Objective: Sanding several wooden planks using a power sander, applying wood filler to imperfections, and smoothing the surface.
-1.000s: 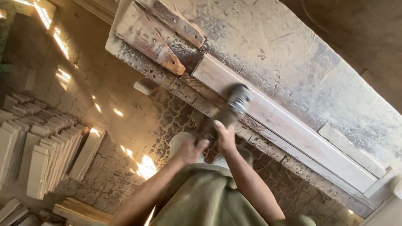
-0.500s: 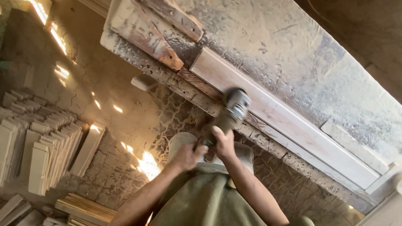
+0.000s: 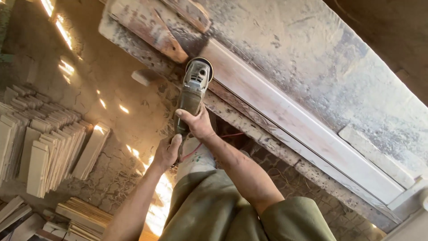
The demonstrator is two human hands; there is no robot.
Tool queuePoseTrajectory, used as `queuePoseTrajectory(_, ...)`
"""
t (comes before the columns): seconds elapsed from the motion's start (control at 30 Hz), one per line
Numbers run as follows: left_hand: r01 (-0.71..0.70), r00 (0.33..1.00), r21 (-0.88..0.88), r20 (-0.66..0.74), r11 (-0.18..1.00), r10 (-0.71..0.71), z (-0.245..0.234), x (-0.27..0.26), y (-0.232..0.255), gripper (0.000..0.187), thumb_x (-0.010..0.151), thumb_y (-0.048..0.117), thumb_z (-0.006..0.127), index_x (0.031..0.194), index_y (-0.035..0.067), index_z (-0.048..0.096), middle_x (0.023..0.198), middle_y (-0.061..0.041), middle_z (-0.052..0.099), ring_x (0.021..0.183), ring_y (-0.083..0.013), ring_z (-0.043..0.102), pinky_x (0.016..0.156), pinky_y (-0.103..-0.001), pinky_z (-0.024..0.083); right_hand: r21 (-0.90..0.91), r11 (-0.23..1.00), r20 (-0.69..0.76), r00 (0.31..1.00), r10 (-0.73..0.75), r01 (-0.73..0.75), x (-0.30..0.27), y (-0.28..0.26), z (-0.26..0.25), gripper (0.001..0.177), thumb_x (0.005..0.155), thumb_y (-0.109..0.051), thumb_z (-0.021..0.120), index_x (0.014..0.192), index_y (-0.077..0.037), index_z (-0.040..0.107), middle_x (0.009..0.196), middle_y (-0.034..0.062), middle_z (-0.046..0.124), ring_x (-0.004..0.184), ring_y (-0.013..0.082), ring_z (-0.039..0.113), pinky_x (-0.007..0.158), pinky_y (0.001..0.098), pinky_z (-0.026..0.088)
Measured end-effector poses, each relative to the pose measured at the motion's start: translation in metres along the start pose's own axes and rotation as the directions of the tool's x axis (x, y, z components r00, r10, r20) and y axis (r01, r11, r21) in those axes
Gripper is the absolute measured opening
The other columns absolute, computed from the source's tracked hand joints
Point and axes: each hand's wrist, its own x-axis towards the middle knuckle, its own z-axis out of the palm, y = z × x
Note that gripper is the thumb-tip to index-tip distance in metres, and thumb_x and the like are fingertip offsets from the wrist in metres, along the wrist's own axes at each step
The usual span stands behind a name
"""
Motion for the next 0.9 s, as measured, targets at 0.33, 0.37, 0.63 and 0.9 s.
queuePoseTrajectory(0.33, -0.048, 0.961, 0.219, 0.278, 0.974, -0.015, 0.205, -0.076, 0.005, 0.062, 0.095, 0.063, 0.054, 0.067, 0.008, 0.063, 0.04, -0.015, 0.058, 0.051, -0.0266, 0.072, 0.066, -0.038, 0.06, 0.187, 0.976, -0.264, 0.963, -0.057, 0.109, -0.163, 0.06, -0.231, 0.049, 0.084, -0.024, 0.087, 0.119, -0.005, 0.06, 0.101, 0.0092, 0.068, 0.094, 0.0184, 0.061, 0.081, 0.0445, 0.056)
queuePoseTrajectory(0.37, -0.066, 0.951, 0.227, 0.309, 0.972, -0.008, 0.233, -0.077, -0.01, 0.062, 0.095, 0.063, 0.054, 0.067, 0.008, 0.063, 0.04, -0.015, 0.058, 0.051, -0.0266, 0.072, 0.066, -0.038, 0.06, 0.185, 0.975, -0.298, 0.953, -0.063, 0.122, -0.182, 0.065, -0.256, 0.049, 0.084, -0.024, 0.087, 0.119, -0.005, 0.06, 0.101, 0.0092, 0.068, 0.094, 0.0184, 0.061, 0.081, 0.0445, 0.056)
queuePoseTrajectory(0.63, -0.371, 0.771, 0.495, 0.636, 0.786, -0.037, 0.444, -0.107, 0.085, 0.06, 0.094, 0.054, 0.056, 0.086, -0.003, 0.073, 0.087, -0.024, 0.075, 0.096, -0.0434, 0.072, 0.08, -0.051, 0.056, 0.054, 0.976, -0.785, 0.596, 0.171, -0.209, -0.295, 0.03, -0.459, 0.038, 0.087, -0.044, 0.067, 0.08, -0.008, 0.078, 0.065, 0.0173, 0.07, 0.07, 0.0195, 0.064, 0.07, 0.0433, 0.049)
queuePoseTrajectory(0.9, -0.419, 0.657, 0.557, 0.731, 0.717, -0.183, 0.493, -0.111, 0.132, 0.075, 0.085, 0.07, 0.04, 0.097, 0.006, 0.077, 0.098, -0.017, 0.077, 0.097, -0.0361, 0.072, 0.085, -0.046, 0.057, 0.453, 0.799, -0.719, 0.691, 0.066, 0.395, -0.336, 0.095, -0.553, 0.031, 0.098, -0.037, 0.065, 0.118, -0.013, 0.06, 0.107, 0.005, 0.07, 0.094, 0.0179, 0.068, 0.09, 0.035, 0.055)
